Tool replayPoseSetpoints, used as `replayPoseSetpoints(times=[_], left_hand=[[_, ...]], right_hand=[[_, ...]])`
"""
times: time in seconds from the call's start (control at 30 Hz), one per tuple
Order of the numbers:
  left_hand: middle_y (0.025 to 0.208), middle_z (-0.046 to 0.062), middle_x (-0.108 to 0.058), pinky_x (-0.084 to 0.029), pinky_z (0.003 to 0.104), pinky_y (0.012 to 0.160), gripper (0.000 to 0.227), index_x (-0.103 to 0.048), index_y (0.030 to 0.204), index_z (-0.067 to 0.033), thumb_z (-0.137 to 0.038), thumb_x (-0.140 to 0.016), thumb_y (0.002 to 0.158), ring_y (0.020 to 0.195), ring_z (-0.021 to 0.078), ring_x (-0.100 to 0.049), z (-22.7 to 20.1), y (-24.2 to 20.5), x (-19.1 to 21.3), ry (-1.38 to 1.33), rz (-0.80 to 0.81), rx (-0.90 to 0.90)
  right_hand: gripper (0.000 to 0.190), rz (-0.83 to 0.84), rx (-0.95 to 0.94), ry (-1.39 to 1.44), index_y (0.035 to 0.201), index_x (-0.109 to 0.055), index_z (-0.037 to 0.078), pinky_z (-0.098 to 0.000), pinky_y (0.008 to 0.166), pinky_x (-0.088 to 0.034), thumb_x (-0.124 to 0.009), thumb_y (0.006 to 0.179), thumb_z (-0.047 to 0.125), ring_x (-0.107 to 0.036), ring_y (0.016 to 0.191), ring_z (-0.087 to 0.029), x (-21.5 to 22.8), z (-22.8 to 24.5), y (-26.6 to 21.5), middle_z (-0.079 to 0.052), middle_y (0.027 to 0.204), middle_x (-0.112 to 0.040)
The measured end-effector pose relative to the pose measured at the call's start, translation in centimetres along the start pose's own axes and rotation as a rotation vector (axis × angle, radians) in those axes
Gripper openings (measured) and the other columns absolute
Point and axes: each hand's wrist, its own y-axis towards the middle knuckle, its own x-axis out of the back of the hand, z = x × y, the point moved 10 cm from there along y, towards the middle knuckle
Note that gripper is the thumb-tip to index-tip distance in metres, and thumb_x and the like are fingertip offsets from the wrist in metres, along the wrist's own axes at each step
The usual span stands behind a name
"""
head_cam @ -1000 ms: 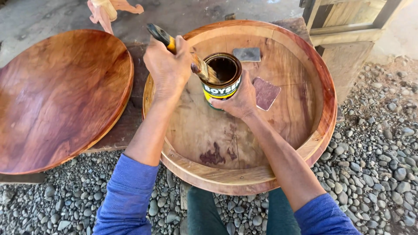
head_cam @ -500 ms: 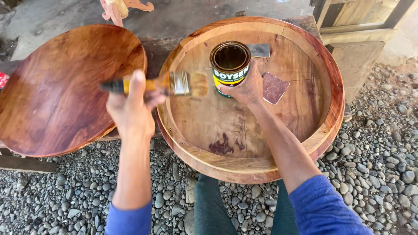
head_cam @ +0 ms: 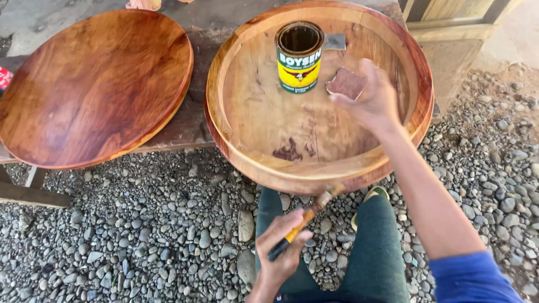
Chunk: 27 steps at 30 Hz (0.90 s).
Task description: Staining a round wooden table top with a brush in a workshop setting.
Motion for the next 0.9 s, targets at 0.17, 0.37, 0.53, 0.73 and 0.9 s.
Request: replayPoseSetpoints(times=[0.17, 0.37, 0.53, 0.73, 0.9], left_hand=[[0.121, 0.015, -0.076, -0.067, 0.037, 0.094, 0.026, -0.074, 0.118, -0.0105, -0.008, -0.078, 0.092, 0.109, 0.0246, -0.077, 6.0, -2.2, 9.2, 0.14, -0.218, -0.001], [0.124, 0.016, -0.073, -0.061, 0.036, 0.097, 0.028, -0.071, 0.124, -0.0063, -0.006, -0.075, 0.097, 0.11, 0.025, -0.072, 2.6, 2.0, 16.4, 0.334, -0.438, -0.071], [0.127, 0.015, -0.072, -0.061, 0.035, 0.097, 0.038, -0.064, 0.134, -0.0062, -0.005, -0.077, 0.097, 0.112, 0.0255, -0.073, 0.7, 2.8, 12.1, 0.494, -0.353, -0.282], [0.121, 0.016, -0.074, -0.064, 0.031, 0.084, 0.048, -0.061, 0.138, -0.0047, -0.002, -0.076, 0.092, 0.099, 0.0237, -0.074, -0.7, -1.6, 3.3, 0.496, -0.192, -0.335], [0.125, 0.021, -0.072, -0.064, 0.042, 0.096, 0.035, -0.068, 0.129, -0.0056, -0.009, -0.076, 0.095, 0.113, 0.0302, -0.074, -1.1, -2.7, 1.0, 0.315, -0.033, -0.257]], right_hand=[[0.064, -0.151, 0.084, 0.262, 0.144, -0.058, 0.001, -0.0372, 0.12, -0.045, -0.084, 0.092, 0.029, -0.058, 0.137, -0.023, 8.1, -5.3, -10.0, -0.015, 0.145, -0.06], [0.043, -0.264, -0.443, 0.139, 0.135, -0.063, 0.008, -0.0429, 0.105, -0.051, -0.074, 0.097, 0.027, -0.062, 0.123, -0.024, 12.4, -14.4, -23.3, -0.013, 0.136, -0.064], [0.041, -0.298, -0.572, 0.203, 0.132, -0.064, 0.009, -0.0432, 0.102, -0.054, -0.072, 0.096, 0.026, -0.065, 0.121, -0.025, 10.1, -21.1, -32.9, -0.016, 0.129, -0.068], [0.034, -0.253, -0.693, 0.34, 0.124, -0.069, 0.006, -0.0432, 0.09, -0.06, -0.073, 0.094, 0.022, -0.07, 0.105, -0.026, 4.0, -26.1, -37.7, -0.017, 0.116, -0.072], [0.031, -0.088, -0.621, 0.358, 0.118, -0.072, 0.008, -0.0345, 0.09, -0.059, -0.075, 0.09, 0.02, -0.072, 0.098, -0.017, -2.0, -24.1, -37.4, -0.009, 0.108, -0.077]])
